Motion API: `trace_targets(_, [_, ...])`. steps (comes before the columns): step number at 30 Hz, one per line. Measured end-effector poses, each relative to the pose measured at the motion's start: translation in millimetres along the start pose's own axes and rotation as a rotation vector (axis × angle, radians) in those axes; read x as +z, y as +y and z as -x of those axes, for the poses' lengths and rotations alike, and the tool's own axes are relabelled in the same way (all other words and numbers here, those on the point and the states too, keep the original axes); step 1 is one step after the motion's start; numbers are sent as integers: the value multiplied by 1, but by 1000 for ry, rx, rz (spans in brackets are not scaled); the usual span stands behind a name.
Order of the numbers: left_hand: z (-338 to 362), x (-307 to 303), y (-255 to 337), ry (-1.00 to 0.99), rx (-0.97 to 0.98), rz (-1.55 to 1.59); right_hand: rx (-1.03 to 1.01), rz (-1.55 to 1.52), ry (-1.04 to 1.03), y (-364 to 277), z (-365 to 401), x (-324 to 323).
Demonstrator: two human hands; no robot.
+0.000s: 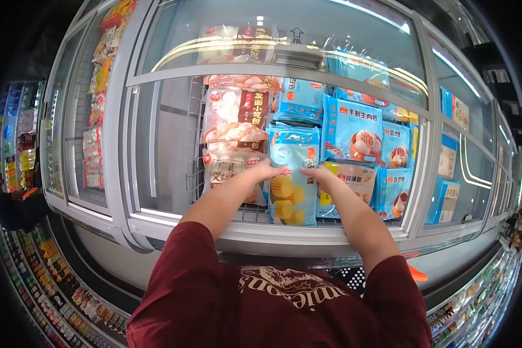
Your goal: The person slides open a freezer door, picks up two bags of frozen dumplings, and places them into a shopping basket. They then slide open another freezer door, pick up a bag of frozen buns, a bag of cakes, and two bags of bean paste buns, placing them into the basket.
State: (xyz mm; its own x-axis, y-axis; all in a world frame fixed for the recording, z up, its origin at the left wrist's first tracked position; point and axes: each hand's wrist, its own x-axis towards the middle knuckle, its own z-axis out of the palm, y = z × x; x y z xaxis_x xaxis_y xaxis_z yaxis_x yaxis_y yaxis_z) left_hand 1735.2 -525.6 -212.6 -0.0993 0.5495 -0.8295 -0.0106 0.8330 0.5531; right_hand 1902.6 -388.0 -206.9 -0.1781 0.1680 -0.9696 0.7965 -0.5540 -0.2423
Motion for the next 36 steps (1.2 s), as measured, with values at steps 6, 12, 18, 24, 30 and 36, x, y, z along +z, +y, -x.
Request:
trace_targets(6, [1,8,5,-34,-76,731,-173,-322,-5,-16,27,17])
trace_targets(12, [65,-75,33,-88,9,805,-455,-289,-404,-57,72,22])
trace_targets(18, [136,-129,18,243,256,964,-397,274,43,-24,4,-20])
trace_targets(24, [152,-125,30,440,274,899,-154,505,353,-2,-22,12])
trace_targets(30, [131,-103,37,387,214,768,61,445,608,-30,-4,44])
trace_targets(36, [128,-103,35,274,240,726,-174,267,461,-24,-8,33])
